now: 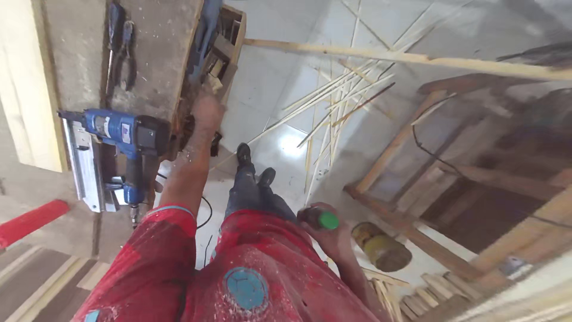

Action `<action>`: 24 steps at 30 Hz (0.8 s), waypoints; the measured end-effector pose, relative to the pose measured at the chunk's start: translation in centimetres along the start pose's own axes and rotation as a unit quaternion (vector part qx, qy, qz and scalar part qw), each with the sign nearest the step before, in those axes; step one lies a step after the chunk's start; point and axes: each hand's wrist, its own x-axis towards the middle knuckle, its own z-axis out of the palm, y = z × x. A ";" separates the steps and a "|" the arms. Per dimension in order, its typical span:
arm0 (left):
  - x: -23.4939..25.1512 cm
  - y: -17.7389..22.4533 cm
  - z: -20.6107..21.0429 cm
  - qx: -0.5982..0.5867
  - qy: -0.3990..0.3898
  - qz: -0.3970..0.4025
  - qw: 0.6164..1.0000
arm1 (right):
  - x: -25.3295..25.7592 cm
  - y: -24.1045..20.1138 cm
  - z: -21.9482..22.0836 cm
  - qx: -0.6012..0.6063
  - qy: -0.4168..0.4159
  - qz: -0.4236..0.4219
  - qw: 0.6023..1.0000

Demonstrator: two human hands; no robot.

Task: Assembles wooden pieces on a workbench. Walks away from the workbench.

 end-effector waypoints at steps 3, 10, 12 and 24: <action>-5.2 2.8 -1.1 -0.067 -0.170 0.097 0.978 | 2.2 -2.3 0.0 0.023 -0.019 -0.043 0.999; -26.2 6.7 -2.2 -0.374 -0.316 0.376 0.787 | 5.5 -8.8 -0.2 0.014 -0.084 -0.151 0.985; -29.9 7.6 -2.4 -0.491 -0.216 0.351 0.768 | 6.0 -10.7 -0.5 -0.015 -0.106 -0.207 0.973; -45.9 8.5 1.3 -0.286 0.254 -0.024 0.924 | -0.2 -16.1 -3.3 -0.421 -0.156 -0.526 0.722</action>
